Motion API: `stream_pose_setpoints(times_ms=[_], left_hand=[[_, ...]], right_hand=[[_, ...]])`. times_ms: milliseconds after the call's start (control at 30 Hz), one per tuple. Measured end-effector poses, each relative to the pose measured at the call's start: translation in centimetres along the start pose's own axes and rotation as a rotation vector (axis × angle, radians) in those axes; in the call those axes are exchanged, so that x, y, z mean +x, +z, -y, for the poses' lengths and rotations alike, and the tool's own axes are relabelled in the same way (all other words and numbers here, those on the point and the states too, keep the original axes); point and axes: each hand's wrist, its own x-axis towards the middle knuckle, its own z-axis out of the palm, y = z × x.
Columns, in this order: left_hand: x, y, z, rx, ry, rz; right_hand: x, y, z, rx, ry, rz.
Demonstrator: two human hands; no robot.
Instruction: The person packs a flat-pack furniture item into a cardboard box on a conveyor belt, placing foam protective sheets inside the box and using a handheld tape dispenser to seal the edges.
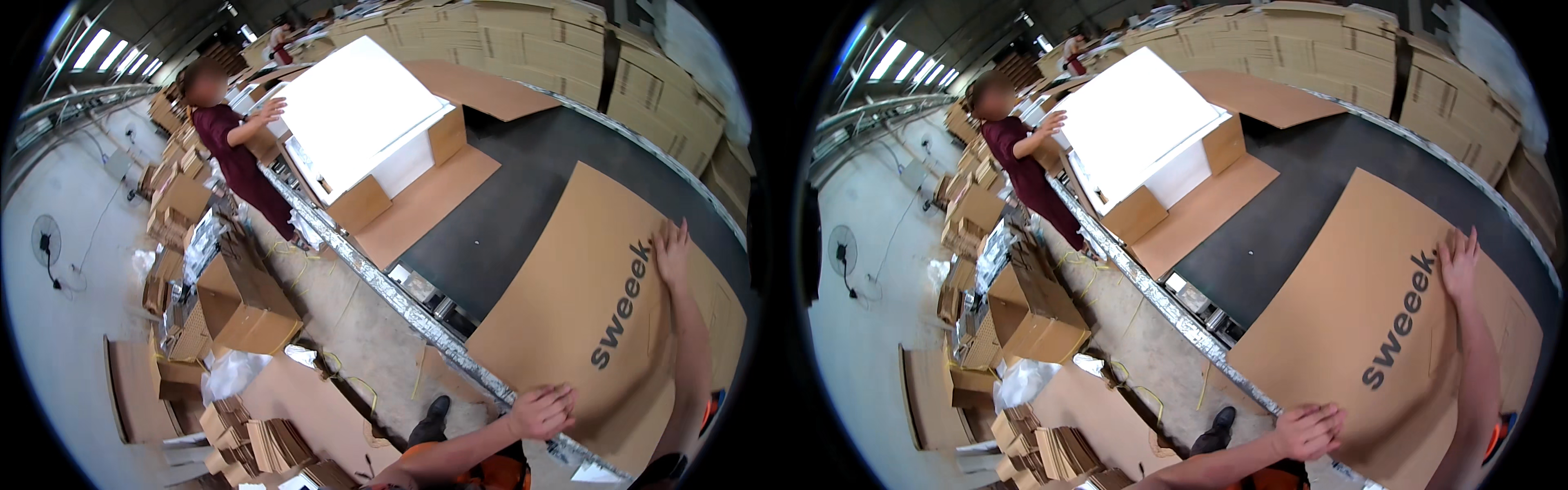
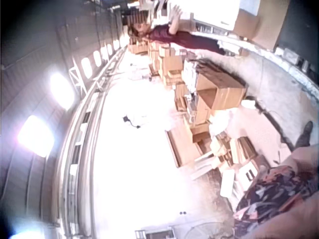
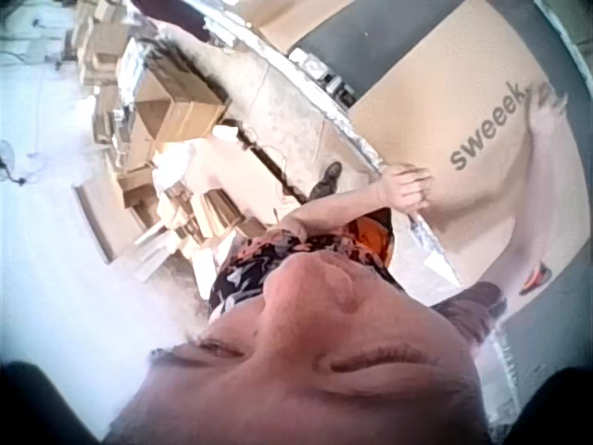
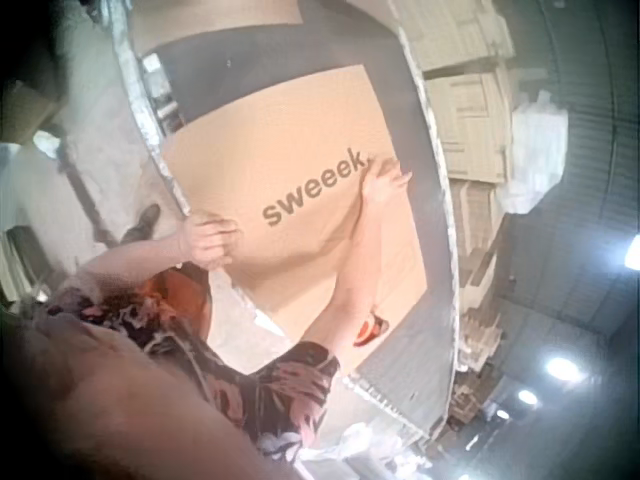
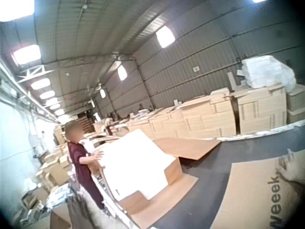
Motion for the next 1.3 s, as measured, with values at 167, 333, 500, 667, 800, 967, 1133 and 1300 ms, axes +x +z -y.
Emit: stream_pose_setpoints(times_ms=[167,333,500,667,800,967,1133,1300], left_hand=[[-0.2,1.1,-0.8,0.054,-0.076,-0.084],[-0.3,2.0,-0.8,-0.065,-0.075,-0.152],[-2.1,2.5,-2.4,0.049,-0.023,-0.284],[0.1,2.1,-1.8,0.011,-0.016,-0.309],[-1.6,4.6,-2.8,0.05,0.052,-0.387],[0.6,1.8,-2.5,-0.019,-0.085,-0.204],[1.3,3.1,-1.6,0.073,0.079,-0.448],[1.4,2.7,-2.1,0.03,0.066,-0.394]], right_hand=[[9.5,-0.9,6.5,0.097,0.062,0.429],[9.0,-0.8,6.8,0.026,0.056,0.404],[7.6,-4.0,7.6,0.119,0.055,0.359],[6.4,-1.1,4.6,0.089,0.126,0.231],[6.5,-1.8,5.1,0.153,0.125,0.291],[6.9,-1.6,4.8,0.16,0.128,0.262],[6.1,-2.4,5.5,0.212,0.159,0.24],[5.4,-2.9,5.8,0.174,0.18,0.253]])
